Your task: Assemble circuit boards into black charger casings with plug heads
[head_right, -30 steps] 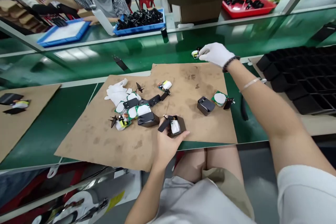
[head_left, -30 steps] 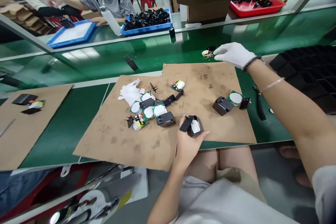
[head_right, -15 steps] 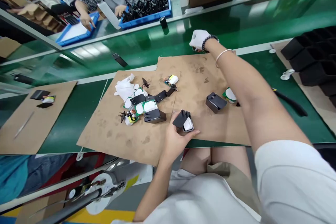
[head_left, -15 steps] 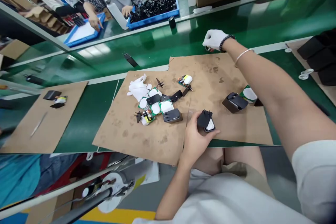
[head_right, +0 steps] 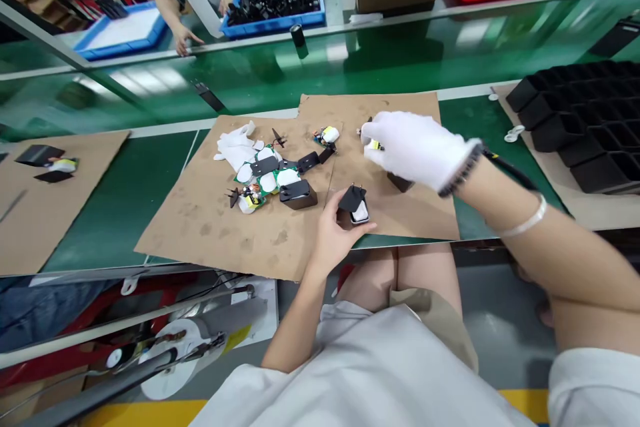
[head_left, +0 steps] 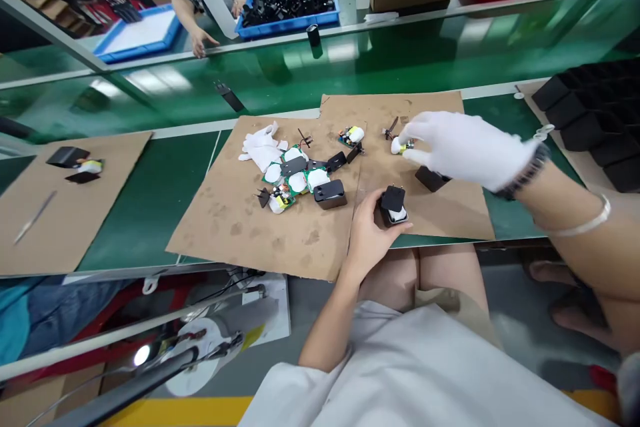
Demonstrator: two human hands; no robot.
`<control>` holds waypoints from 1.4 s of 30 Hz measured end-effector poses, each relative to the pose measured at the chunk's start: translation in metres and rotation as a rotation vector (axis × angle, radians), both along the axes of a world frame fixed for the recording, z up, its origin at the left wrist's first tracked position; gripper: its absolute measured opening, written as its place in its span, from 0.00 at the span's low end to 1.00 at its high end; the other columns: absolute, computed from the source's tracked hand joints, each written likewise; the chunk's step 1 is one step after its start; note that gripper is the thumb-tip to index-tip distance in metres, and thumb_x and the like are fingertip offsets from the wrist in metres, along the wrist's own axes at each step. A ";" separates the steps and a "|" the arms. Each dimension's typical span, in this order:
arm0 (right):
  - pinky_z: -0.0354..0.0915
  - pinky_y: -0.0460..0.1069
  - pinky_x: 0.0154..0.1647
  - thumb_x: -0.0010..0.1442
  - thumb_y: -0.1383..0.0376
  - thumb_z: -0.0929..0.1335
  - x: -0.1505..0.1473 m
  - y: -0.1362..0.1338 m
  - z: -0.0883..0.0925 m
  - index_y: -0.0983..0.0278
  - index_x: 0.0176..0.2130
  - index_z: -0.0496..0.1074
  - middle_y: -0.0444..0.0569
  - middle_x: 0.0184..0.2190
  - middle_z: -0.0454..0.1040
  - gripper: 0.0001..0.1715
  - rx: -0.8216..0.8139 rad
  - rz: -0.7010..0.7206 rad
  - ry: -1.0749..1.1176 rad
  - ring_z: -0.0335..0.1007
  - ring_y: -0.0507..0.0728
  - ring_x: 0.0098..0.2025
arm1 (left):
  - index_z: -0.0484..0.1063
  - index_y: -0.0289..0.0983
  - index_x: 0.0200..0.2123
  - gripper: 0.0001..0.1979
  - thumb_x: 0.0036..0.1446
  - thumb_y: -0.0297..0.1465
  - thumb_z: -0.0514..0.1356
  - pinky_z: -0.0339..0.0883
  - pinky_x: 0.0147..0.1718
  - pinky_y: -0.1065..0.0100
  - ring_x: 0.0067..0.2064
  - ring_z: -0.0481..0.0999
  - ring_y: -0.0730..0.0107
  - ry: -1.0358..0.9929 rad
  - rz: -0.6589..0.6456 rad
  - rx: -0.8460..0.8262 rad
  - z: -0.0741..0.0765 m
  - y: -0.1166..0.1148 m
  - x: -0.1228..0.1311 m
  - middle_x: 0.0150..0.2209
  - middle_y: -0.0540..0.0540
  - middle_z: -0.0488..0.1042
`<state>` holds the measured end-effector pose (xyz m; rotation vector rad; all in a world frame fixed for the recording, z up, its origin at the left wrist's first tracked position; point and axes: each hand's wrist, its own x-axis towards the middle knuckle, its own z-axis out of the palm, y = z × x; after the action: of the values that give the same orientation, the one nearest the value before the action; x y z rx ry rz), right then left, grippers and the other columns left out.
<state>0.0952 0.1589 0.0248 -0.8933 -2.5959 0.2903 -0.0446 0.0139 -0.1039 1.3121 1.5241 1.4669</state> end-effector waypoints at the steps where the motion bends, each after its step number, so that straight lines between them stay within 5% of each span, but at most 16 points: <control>1: 0.72 0.54 0.48 0.62 0.65 0.70 0.007 -0.021 0.002 0.60 0.35 0.79 0.50 0.38 0.81 0.05 0.037 0.003 -0.009 0.79 0.60 0.42 | 0.72 0.38 0.54 0.33 0.44 0.34 0.77 0.71 0.57 0.55 0.57 0.78 0.52 -0.026 0.011 0.027 0.002 -0.003 0.000 0.54 0.39 0.78; 3: 0.74 0.54 0.46 0.65 0.67 0.67 0.020 -0.064 0.001 0.59 0.34 0.79 0.49 0.40 0.80 0.10 0.029 0.087 0.033 0.79 0.59 0.42 | 0.73 0.38 0.52 0.32 0.43 0.34 0.77 0.72 0.56 0.57 0.55 0.79 0.54 -0.043 0.026 0.071 0.010 -0.011 0.001 0.52 0.40 0.79; 6: 0.76 0.55 0.51 0.64 0.68 0.68 0.028 -0.114 -0.016 0.56 0.42 0.80 0.52 0.56 0.76 0.11 0.047 0.142 0.238 0.76 0.62 0.56 | 0.74 0.40 0.50 0.26 0.46 0.31 0.74 0.73 0.56 0.57 0.53 0.79 0.55 0.031 -0.022 0.149 0.029 -0.027 -0.001 0.50 0.42 0.79; 10: 0.72 0.58 0.63 0.63 0.70 0.70 0.020 -0.145 -0.034 0.52 0.56 0.75 0.51 0.69 0.64 0.23 -0.054 0.092 0.432 0.66 0.64 0.67 | 0.72 0.42 0.53 0.26 0.50 0.27 0.71 0.73 0.55 0.59 0.53 0.79 0.58 0.110 -0.080 0.249 0.047 -0.044 -0.006 0.51 0.44 0.78; 14: 0.71 0.58 0.64 0.65 0.69 0.69 0.012 -0.151 -0.030 0.46 0.64 0.68 0.45 0.69 0.63 0.32 -0.237 0.120 0.531 0.69 0.62 0.65 | 0.69 0.44 0.56 0.28 0.52 0.31 0.71 0.73 0.56 0.59 0.55 0.77 0.58 0.152 -0.058 0.310 0.053 -0.053 -0.010 0.52 0.45 0.77; 23: 0.69 0.60 0.68 0.63 0.62 0.73 0.024 -0.152 -0.033 0.47 0.62 0.71 0.42 0.64 0.71 0.30 -0.381 0.086 0.619 0.69 0.65 0.65 | 0.69 0.44 0.57 0.28 0.53 0.31 0.70 0.72 0.53 0.58 0.53 0.77 0.57 0.283 -0.054 0.357 0.065 -0.058 -0.013 0.51 0.45 0.76; 32: 0.72 0.58 0.65 0.60 0.69 0.74 0.033 -0.159 -0.039 0.38 0.64 0.67 0.34 0.59 0.75 0.40 -0.435 0.095 0.764 0.74 0.62 0.61 | 0.69 0.56 0.59 0.31 0.54 0.30 0.68 0.73 0.53 0.51 0.53 0.77 0.54 0.312 -0.052 0.367 0.076 -0.063 -0.011 0.52 0.50 0.78; 42: 0.73 0.57 0.63 0.60 0.62 0.75 0.029 -0.150 -0.049 0.45 0.65 0.67 0.43 0.66 0.69 0.38 -0.352 0.118 0.654 0.71 0.63 0.63 | 0.73 0.45 0.55 0.27 0.50 0.27 0.66 0.71 0.50 0.57 0.50 0.76 0.56 0.380 -0.107 0.302 0.074 -0.060 -0.015 0.48 0.46 0.77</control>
<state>0.1240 0.0085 -0.0247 -0.6085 -2.0113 0.9246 -0.0592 -0.0462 -0.0295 1.9104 1.4671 1.4795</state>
